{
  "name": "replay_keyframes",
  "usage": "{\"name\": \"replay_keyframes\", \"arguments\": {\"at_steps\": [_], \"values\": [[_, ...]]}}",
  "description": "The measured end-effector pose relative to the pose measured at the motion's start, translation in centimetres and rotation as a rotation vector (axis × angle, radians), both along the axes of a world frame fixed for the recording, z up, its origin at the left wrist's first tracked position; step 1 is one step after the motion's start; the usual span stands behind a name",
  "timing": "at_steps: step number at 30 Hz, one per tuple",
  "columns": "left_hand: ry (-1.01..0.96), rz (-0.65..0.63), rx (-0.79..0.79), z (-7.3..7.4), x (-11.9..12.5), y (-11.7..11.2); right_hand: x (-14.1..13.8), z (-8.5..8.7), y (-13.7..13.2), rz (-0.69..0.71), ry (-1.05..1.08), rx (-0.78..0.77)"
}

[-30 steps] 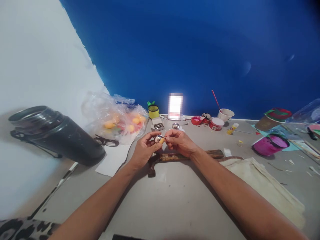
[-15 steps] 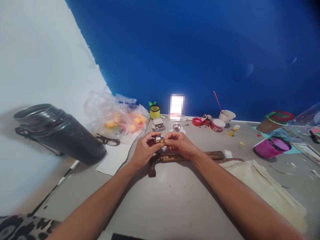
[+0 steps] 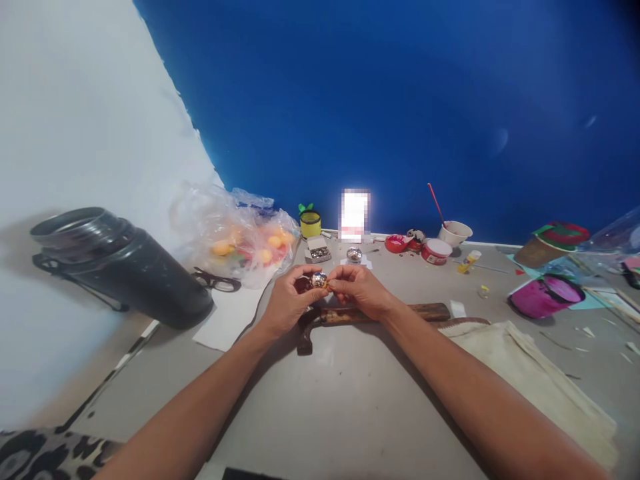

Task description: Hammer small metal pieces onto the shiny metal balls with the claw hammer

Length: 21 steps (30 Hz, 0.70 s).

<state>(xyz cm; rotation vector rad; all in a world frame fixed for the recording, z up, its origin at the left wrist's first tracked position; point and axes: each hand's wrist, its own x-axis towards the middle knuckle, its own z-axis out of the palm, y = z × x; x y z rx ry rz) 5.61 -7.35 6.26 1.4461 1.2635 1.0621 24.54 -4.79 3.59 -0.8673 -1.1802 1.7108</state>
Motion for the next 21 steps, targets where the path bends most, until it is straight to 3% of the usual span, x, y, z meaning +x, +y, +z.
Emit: {"name": "replay_keyframes", "arguments": {"at_steps": [8,15,21], "values": [[0.006,0.025,0.047,-0.2,0.1,0.0,-0.3,0.4,-0.2,-0.017,-0.019,0.01],[0.094,0.145,0.209,-1.0,0.6,-0.6,-0.8,0.3,-0.4,-0.085,-0.068,0.032],[0.099,0.214,0.244,-2.0,0.9,-0.5,-1.3,-0.1,-0.6,-0.114,-0.117,-0.014]]}}
